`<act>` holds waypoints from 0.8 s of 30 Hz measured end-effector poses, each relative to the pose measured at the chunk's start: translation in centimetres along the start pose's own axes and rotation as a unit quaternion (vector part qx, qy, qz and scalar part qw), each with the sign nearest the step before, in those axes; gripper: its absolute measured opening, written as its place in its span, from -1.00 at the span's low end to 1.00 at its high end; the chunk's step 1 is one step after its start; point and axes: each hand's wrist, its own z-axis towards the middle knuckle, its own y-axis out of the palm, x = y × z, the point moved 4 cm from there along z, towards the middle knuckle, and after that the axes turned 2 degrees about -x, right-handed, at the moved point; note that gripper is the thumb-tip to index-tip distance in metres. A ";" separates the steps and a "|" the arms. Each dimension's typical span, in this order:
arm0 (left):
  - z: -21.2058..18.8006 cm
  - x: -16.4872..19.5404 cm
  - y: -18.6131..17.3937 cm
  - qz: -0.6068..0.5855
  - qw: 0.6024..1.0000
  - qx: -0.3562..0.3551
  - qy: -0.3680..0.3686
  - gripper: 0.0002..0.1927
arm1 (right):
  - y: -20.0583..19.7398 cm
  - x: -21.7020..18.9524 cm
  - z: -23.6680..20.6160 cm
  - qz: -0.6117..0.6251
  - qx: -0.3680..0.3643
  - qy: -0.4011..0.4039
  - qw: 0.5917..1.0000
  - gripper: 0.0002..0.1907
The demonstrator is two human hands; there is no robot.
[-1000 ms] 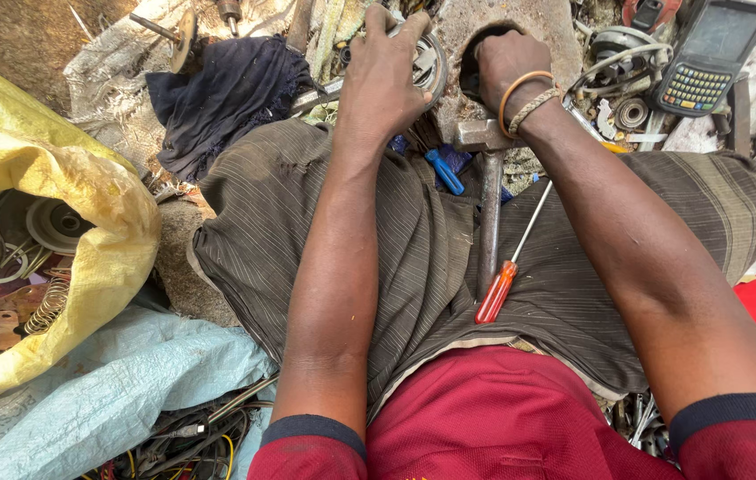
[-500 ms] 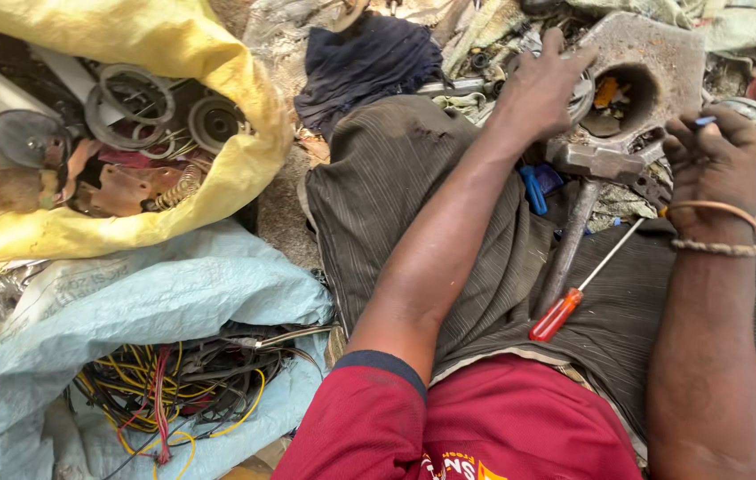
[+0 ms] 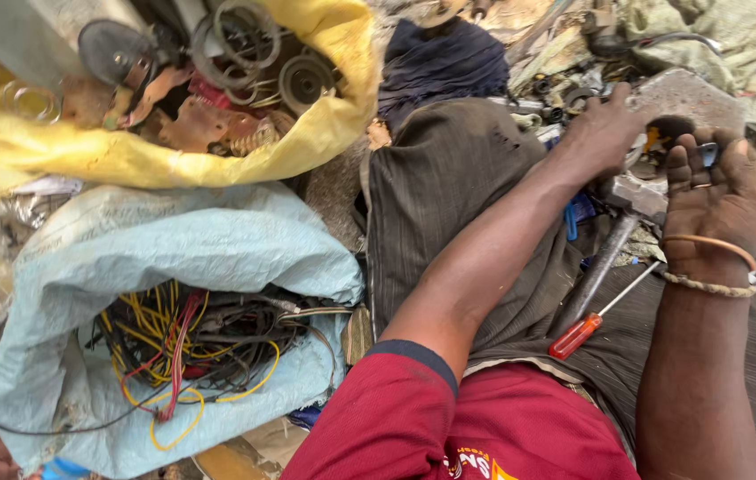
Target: The person sits cross-legged on the ground and uses pliers and a screwdriver to disassemble a circular mechanical part. They remove a metal ring and separate the housing into two pieces, placing the parts into a nearby yellow sack.
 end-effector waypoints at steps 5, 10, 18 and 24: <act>-0.4 -0.9 0.4 -0.170 0.985 0.000 0.008 -0.46 | 8.9 1.0 -4.4 -0.070 -0.133 0.065 0.987 -0.77; -0.4 -0.4 -0.7 -0.117 0.993 0.023 0.005 -0.57 | 12.5 1.1 -6.5 -0.320 -0.227 0.099 0.915 -0.78; -1.3 0.6 -1.6 0.018 0.999 0.037 0.026 -0.54 | 12.7 -0.7 -4.7 -0.764 -0.409 0.233 0.441 -0.68; -1.3 0.3 -2.5 -0.069 0.997 -0.013 0.013 -0.55 | 26.8 -5.3 4.6 -0.841 -0.382 0.246 0.295 -0.71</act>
